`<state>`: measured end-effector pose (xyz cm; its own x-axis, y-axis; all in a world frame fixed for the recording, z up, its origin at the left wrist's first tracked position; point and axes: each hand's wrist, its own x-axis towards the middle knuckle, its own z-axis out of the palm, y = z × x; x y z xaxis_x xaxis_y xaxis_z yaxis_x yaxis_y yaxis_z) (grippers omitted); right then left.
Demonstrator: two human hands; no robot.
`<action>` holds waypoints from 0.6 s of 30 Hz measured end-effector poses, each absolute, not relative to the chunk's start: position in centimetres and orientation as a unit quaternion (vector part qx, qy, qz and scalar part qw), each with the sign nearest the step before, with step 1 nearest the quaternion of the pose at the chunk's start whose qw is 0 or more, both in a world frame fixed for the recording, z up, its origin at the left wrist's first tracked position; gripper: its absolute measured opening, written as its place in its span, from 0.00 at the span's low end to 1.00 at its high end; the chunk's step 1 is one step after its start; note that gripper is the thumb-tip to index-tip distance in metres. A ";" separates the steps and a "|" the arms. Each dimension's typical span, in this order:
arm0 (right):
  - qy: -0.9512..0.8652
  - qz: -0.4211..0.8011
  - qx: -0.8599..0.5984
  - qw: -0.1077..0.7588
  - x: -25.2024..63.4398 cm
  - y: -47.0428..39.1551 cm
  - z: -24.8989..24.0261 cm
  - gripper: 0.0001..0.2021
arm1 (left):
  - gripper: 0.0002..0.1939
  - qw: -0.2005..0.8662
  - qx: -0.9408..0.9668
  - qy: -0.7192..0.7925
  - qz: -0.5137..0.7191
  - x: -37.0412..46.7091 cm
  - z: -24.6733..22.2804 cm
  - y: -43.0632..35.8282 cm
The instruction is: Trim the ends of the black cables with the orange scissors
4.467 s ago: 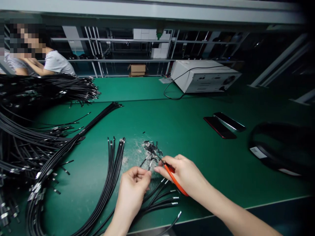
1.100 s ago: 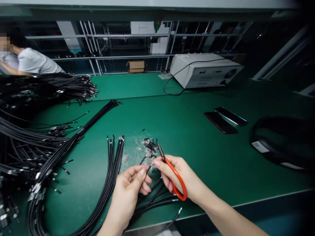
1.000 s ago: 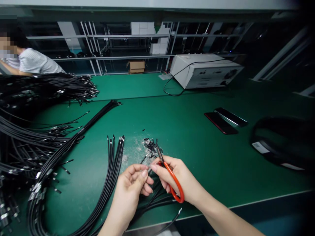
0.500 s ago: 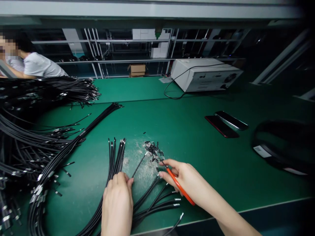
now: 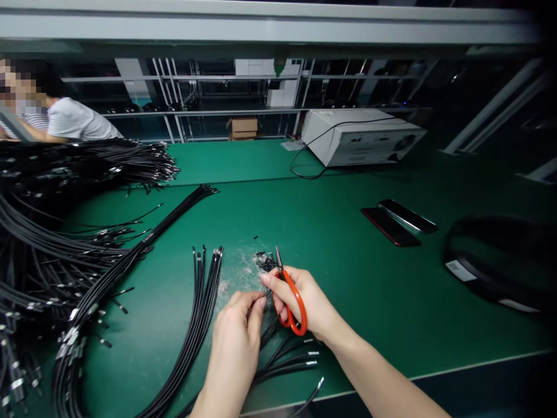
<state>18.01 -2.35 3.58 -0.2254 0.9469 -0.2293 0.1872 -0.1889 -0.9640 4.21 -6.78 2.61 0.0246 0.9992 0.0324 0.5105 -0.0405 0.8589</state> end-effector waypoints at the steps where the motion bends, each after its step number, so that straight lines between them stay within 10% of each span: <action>1: -0.554 0.550 -0.533 0.328 18.3 -2.3 3.8 0.16 | 0.14 0.342 0.628 0.600 0.360 4.3 2.6 -6.5; 7: -0.642 0.366 -0.587 0.331 20.6 -1.9 5.7 0.14 | 0.16 0.401 0.552 0.652 0.330 4.7 1.8 -7.1; 18: -0.463 0.585 -0.478 0.463 18.3 -2.3 4.0 0.20 | 0.14 0.461 0.539 0.580 0.401 4.5 2.1 -6.9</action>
<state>18.26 -2.29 3.97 -0.1140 0.9848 -0.1312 -0.0981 -0.1426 -0.9849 4.55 -6.86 2.11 0.0061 0.9947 -0.1027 0.2544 0.0978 0.9621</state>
